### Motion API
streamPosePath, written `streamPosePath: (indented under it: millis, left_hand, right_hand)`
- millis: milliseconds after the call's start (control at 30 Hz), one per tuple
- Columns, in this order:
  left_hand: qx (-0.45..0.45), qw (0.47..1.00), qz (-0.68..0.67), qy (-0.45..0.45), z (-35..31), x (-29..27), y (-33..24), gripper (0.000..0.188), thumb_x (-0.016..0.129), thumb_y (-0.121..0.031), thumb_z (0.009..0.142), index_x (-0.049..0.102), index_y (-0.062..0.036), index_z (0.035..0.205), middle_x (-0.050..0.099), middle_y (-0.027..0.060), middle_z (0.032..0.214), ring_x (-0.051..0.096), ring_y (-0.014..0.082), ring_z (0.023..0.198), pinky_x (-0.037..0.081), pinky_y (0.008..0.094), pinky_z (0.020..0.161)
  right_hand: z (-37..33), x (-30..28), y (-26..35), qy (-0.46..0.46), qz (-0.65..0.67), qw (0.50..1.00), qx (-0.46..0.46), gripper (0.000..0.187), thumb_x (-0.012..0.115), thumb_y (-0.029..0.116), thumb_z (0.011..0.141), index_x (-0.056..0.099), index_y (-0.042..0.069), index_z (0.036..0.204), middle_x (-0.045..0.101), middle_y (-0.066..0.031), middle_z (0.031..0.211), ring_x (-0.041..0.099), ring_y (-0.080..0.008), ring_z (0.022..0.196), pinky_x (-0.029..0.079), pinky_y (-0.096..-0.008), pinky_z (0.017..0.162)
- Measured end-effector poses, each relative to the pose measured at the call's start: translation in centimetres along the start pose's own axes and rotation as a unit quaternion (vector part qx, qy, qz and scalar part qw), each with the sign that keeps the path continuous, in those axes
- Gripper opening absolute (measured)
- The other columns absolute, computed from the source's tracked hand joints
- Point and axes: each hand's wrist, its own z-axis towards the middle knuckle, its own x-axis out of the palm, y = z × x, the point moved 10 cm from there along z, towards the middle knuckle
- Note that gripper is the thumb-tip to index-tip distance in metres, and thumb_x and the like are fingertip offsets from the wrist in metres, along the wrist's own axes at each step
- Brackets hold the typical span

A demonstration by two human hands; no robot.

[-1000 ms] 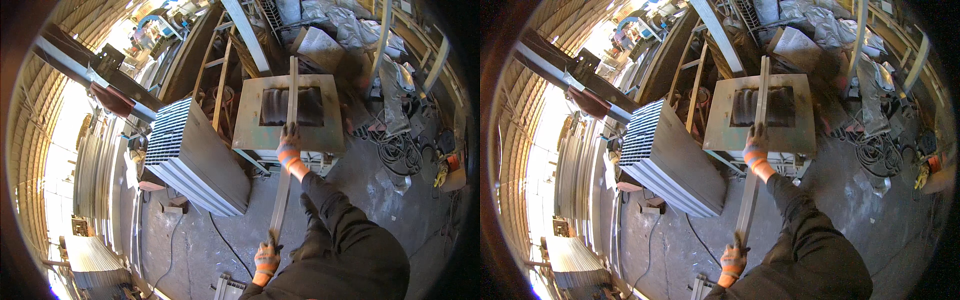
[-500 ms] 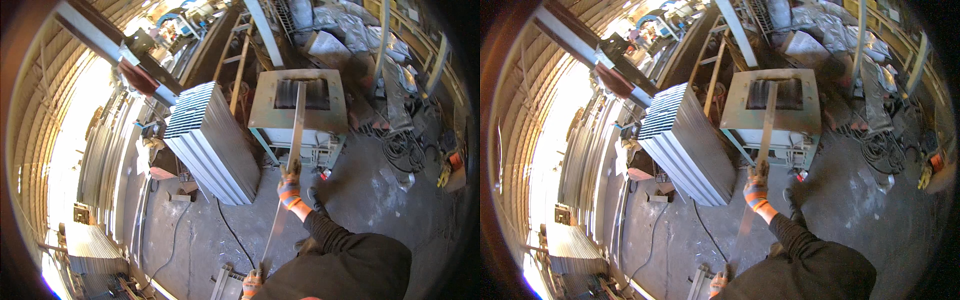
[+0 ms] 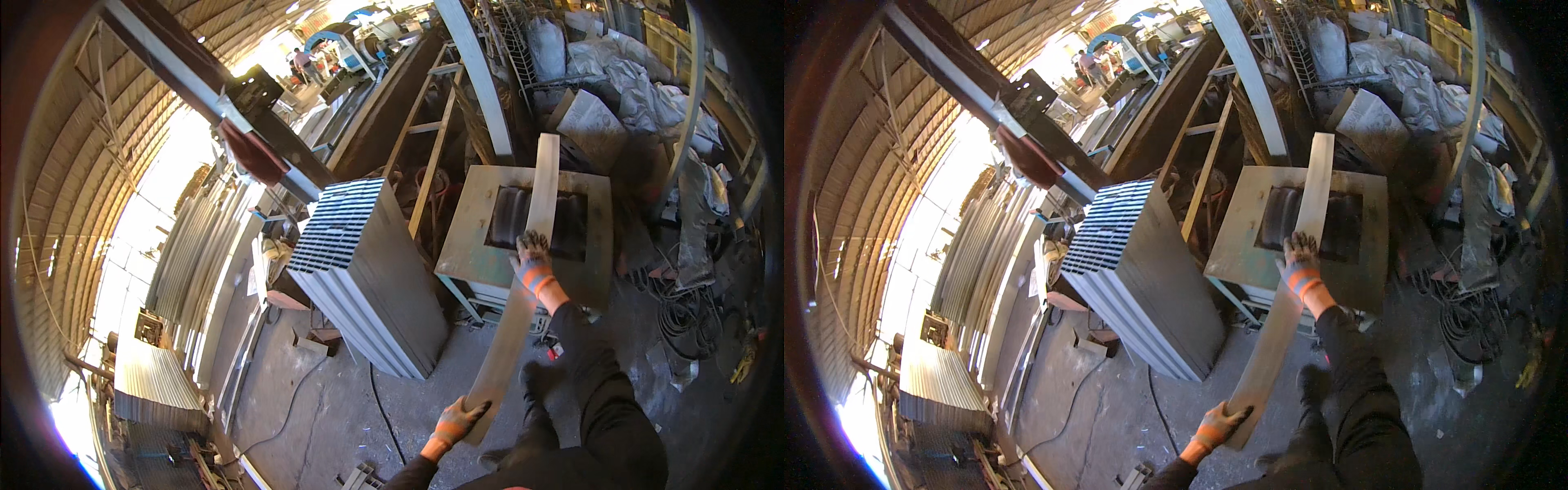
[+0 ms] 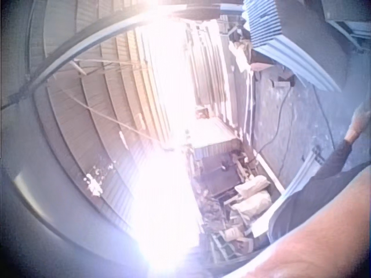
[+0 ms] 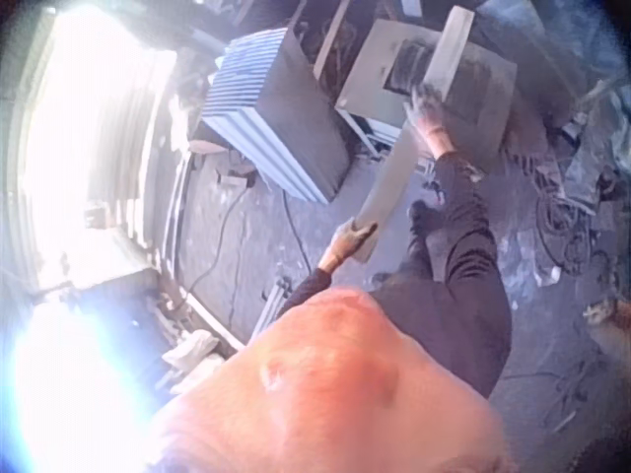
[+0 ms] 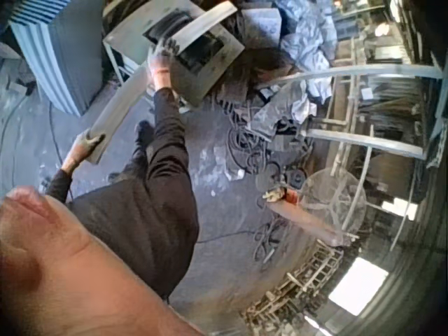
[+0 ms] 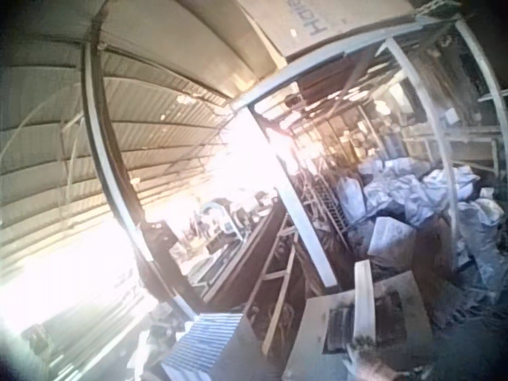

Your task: The person repeatedly sands long metal strips on a belt sander, flipping each piece to sand both sides, then stacks the finished strips on a nearby pile. The process is repeated for multiple strips throughout the clip.

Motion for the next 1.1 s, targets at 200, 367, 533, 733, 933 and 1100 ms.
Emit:
streamPosePath:
  millis: [200, 367, 533, 733, 933, 1100]
  left_hand:
    - [0.232, 0.959, 0.157, -0.035, 16.9, 0.3, -18.4, 0.077, 0.077, -0.071, 0.096, 0.076, -0.0004, 0.127, 0.082, 0.0253, 0.116, 0.080, 0.0395, 0.113, 0.062, 0.0485, 0.093]
    - [0.029, 0.997, -0.059, 0.050, 22.2, 1.1, -20.1, 0.084, 0.068, -0.075, 0.101, 0.074, 0.0036, 0.130, 0.081, 0.0275, 0.121, 0.076, 0.0441, 0.118, 0.058, 0.0494, 0.102]
    - [0.066, 0.996, -0.055, 0.005, 18.1, 1.7, -17.2, 0.077, 0.073, -0.070, 0.101, 0.075, 0.0018, 0.127, 0.081, 0.0280, 0.118, 0.078, 0.0425, 0.114, 0.059, 0.0481, 0.098]
    - [0.032, 0.998, -0.040, 0.018, 6.9, 3.4, -7.3, 0.069, 0.076, -0.063, 0.102, 0.075, -0.0011, 0.132, 0.081, 0.0262, 0.119, 0.078, 0.0418, 0.116, 0.059, 0.0478, 0.099]
    - [-0.001, 0.999, -0.021, 0.024, -5.4, 5.4, 6.3, 0.067, 0.079, -0.059, 0.102, 0.073, -0.0018, 0.135, 0.081, 0.0259, 0.123, 0.077, 0.0419, 0.117, 0.059, 0.0473, 0.099]
    - [0.053, 0.998, -0.021, 0.014, -14.8, 7.6, 16.3, 0.061, 0.080, -0.059, 0.101, 0.075, -0.0038, 0.126, 0.081, 0.0265, 0.116, 0.078, 0.0423, 0.113, 0.061, 0.0487, 0.092]
  right_hand:
    - [19.2, 3.3, -12.9, 0.084, -0.006, 0.990, 0.114, 0.089, 0.041, 0.070, 0.113, 0.045, 0.003, 0.173, 0.039, -0.0225, 0.181, 0.038, -0.0431, 0.166, 0.022, -0.0508, 0.140]
    - [23.9, 4.2, -16.2, 0.058, -0.065, 0.989, 0.117, 0.082, 0.043, 0.066, 0.115, 0.050, 0.005, 0.170, 0.035, -0.0197, 0.184, 0.035, -0.0391, 0.168, 0.024, -0.0512, 0.139]
    - [18.8, 3.0, -12.2, 0.004, -0.091, 0.994, 0.069, 0.075, 0.050, 0.058, 0.114, 0.055, 0.006, 0.167, 0.046, -0.0214, 0.177, 0.043, -0.0406, 0.163, 0.028, -0.0544, 0.137]
    - [5.1, -1.1, -4.7, -0.003, -0.057, 0.997, 0.049, 0.074, 0.051, 0.053, 0.113, 0.053, 0.001, 0.167, 0.042, -0.0232, 0.179, 0.036, -0.0423, 0.167, 0.018, -0.0567, 0.140]
    - [-10.3, -3.1, 3.2, 0.024, -0.046, 0.998, 0.033, 0.079, 0.060, 0.050, 0.109, 0.050, -0.001, 0.168, 0.037, -0.0252, 0.181, 0.029, -0.0427, 0.170, 0.016, -0.0602, 0.141]
    - [-22.9, -6.2, 9.1, -0.066, 0.020, 0.997, 0.034, 0.075, 0.059, 0.048, 0.108, 0.055, -0.002, 0.163, 0.043, -0.0275, 0.177, 0.034, -0.0453, 0.167, 0.017, -0.0633, 0.139]
